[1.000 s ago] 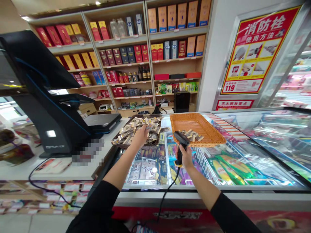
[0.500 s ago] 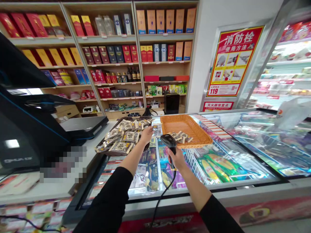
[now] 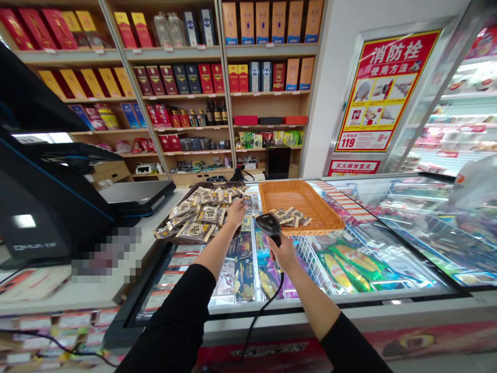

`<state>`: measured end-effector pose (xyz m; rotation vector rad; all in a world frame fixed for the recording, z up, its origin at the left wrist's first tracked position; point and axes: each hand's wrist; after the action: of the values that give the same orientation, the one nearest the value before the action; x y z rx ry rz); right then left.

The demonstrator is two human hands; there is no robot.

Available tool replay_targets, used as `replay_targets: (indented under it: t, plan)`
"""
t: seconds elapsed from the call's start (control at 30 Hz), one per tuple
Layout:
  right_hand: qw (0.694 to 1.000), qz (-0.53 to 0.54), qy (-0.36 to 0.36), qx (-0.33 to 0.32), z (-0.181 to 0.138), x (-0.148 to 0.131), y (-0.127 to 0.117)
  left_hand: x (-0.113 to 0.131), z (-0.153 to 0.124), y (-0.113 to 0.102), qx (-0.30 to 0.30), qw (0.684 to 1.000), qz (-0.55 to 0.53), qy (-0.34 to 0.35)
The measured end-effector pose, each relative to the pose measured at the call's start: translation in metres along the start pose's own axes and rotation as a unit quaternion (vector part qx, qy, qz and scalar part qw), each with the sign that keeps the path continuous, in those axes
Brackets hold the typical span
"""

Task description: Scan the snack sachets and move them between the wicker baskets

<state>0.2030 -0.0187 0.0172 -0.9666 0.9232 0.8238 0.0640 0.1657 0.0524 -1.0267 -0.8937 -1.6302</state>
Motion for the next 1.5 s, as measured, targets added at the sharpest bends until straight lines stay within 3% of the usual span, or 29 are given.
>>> replay_targets:
  t: [0.2, 0.33, 0.43, 0.53, 0.6, 0.7, 0.77, 0.9, 1.07, 1.2, 1.33, 1.5]
  plan:
    - [0.999, 0.023, 0.005, 0.023, 0.001, 0.005, 0.002, 0.005, -0.005, 0.003, -0.008, 0.999, 0.036, 0.01]
    - [0.984, 0.119, 0.014, 0.131, 0.009, 0.004, -0.003, 0.02, -0.014, 0.005, -0.058, 0.986, 0.14, 0.065]
    - [0.938, 0.231, 0.038, 0.256, 0.017, 0.0, -0.01, 0.037, -0.02, 0.015, -0.117, 0.941, 0.269, 0.169]
    - [0.894, 0.298, 0.069, 0.327, 0.024, -0.003, -0.016, 0.046, -0.021, 0.038, -0.171, 0.881, 0.377, 0.231]
    - [0.883, 0.308, 0.086, 0.343, 0.027, -0.001, -0.017, 0.043, -0.02, 0.058, -0.232, 0.838, 0.448, 0.207]
    - [0.887, 0.291, 0.1, 0.344, 0.029, 0.003, -0.018, 0.036, -0.02, 0.083, -0.323, 0.778, 0.531, 0.086]
    - [0.893, 0.277, 0.101, 0.34, 0.029, 0.005, -0.016, 0.036, -0.02, 0.09, -0.345, 0.759, 0.551, 0.047]
    - [0.919, 0.263, 0.061, 0.286, 0.024, 0.006, -0.008, 0.057, -0.015, 0.069, -0.299, 0.782, 0.536, 0.108]
    - [0.968, 0.203, 0.004, 0.146, 0.012, 0.005, 0.007, 0.083, -0.007, -0.008, -0.175, 0.822, 0.535, 0.089]
    - [0.975, 0.202, 0.003, 0.096, 0.006, 0.005, 0.011, 0.071, -0.015, -0.052, -0.193, 0.836, 0.501, 0.112]
    - [0.976, 0.195, 0.013, 0.092, 0.005, 0.006, 0.009, 0.054, -0.023, -0.056, -0.13, 0.863, 0.468, 0.138]
    - [0.971, 0.214, 0.006, 0.103, 0.007, 0.009, 0.011, 0.064, -0.029, -0.046, -0.066, 0.891, 0.399, 0.207]
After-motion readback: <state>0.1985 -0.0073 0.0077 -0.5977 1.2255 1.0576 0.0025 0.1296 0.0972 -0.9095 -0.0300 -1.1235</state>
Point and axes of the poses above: each hand's wrist, its own z-axis towards the middle knuckle, its own y-axis out of the palm, x = y × z, and after that the axes turned 14 degrees about -z, right-handed
